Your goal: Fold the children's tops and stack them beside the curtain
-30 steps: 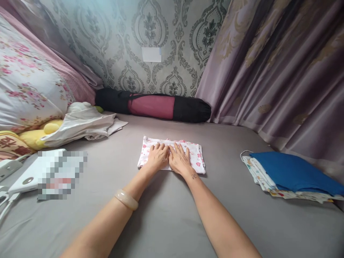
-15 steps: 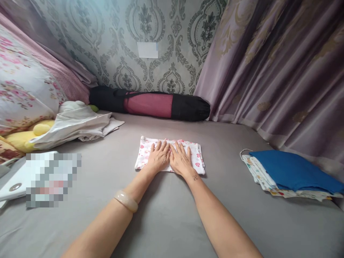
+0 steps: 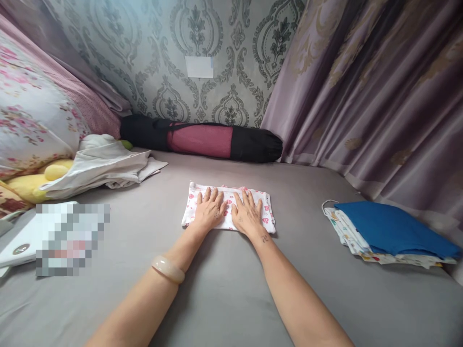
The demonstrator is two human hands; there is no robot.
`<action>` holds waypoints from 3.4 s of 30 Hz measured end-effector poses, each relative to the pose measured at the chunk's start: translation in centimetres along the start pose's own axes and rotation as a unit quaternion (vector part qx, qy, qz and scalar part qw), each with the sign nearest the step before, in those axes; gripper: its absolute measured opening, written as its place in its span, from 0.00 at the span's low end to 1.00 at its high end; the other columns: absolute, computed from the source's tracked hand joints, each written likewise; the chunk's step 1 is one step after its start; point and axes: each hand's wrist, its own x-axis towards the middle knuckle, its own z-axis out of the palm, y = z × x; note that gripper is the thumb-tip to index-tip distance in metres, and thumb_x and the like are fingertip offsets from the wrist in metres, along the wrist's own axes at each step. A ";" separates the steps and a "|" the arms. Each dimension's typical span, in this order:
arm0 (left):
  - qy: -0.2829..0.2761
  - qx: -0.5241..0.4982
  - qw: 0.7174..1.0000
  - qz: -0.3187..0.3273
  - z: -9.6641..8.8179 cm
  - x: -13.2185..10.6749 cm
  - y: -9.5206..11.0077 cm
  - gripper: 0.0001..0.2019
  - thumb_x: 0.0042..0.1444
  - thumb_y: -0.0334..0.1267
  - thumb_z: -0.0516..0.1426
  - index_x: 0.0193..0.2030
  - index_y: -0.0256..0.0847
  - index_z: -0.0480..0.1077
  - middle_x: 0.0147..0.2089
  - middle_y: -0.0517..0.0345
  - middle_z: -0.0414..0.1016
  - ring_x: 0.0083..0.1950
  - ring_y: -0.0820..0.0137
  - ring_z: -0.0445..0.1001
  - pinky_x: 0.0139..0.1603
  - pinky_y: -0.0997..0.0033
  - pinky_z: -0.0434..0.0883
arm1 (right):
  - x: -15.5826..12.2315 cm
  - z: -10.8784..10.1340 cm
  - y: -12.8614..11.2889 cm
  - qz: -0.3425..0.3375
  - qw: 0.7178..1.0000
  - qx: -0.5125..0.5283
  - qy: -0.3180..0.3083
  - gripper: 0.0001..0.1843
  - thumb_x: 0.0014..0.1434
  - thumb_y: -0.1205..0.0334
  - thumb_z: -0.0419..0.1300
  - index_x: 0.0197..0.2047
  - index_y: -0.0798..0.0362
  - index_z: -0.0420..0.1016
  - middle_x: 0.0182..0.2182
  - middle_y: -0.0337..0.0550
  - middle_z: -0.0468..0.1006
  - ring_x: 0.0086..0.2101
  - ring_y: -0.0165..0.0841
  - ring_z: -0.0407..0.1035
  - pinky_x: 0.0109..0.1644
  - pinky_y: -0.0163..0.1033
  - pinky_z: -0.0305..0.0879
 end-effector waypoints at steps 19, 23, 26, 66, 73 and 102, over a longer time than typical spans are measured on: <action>0.024 0.035 0.997 -0.060 -0.5 -0.6 -1.1 0.27 0.68 0.48 0.40 0.67 0.37 0.60 0.71 0.45 0.56 0.72 0.53 0.50 0.70 0.46 0.48 | 0.2 0.4 0.6 0.057 0.998 -0.027 0.019 0.30 0.68 0.56 0.40 0.71 0.52 0.51 0.71 0.48 0.48 0.69 0.42 0.38 0.69 0.59 0.31; 0.015 0.033 0.993 -0.110 -0.1 -0.5 -1.9 0.29 0.67 0.50 0.39 0.67 0.35 0.59 0.71 0.40 0.56 0.72 0.52 0.51 0.69 0.44 0.48 | 0.4 0.8 1.0 0.075 0.997 -0.033 0.011 0.30 0.68 0.56 0.39 0.70 0.53 0.53 0.71 0.48 0.48 0.69 0.42 0.40 0.69 0.60 0.34; 0.005 0.033 0.994 -0.107 0.1 -0.4 -2.2 0.30 0.67 0.50 0.39 0.68 0.34 0.57 0.71 0.40 0.55 0.72 0.52 0.51 0.69 0.45 0.49 | 0.4 0.9 1.0 0.077 0.996 -0.038 0.008 0.30 0.68 0.56 0.39 0.70 0.52 0.53 0.71 0.48 0.47 0.69 0.42 0.39 0.68 0.60 0.35; -0.071 -0.016 0.988 -0.134 -1.5 -0.5 -5.4 0.32 0.67 0.49 0.35 0.71 0.33 0.51 0.73 0.47 0.49 0.74 0.54 0.47 0.71 0.45 0.48 | 0.6 -1.1 5.6 0.150 0.986 -0.032 -0.058 0.33 0.70 0.54 0.32 0.73 0.59 0.44 0.71 0.50 0.43 0.69 0.40 0.39 0.69 0.55 0.38; -0.076 -0.012 0.987 -0.140 -1.3 -0.4 -5.4 0.32 0.67 0.49 0.34 0.72 0.35 0.50 0.74 0.49 0.47 0.74 0.54 0.46 0.71 0.43 0.47 | 0.6 -1.2 5.5 0.154 0.986 -0.018 -0.057 0.33 0.69 0.55 0.33 0.73 0.60 0.44 0.71 0.50 0.43 0.69 0.40 0.40 0.69 0.55 0.39; -0.036 0.040 0.997 -0.058 -1.2 -0.5 -2.3 0.30 0.68 0.49 0.37 0.69 0.33 0.54 0.72 0.41 0.54 0.73 0.56 0.51 0.70 0.51 0.50 | 0.8 0.3 3.5 0.085 0.996 -0.014 -0.001 0.32 0.69 0.57 0.39 0.70 0.65 0.50 0.70 0.53 0.50 0.68 0.41 0.42 0.70 0.49 0.35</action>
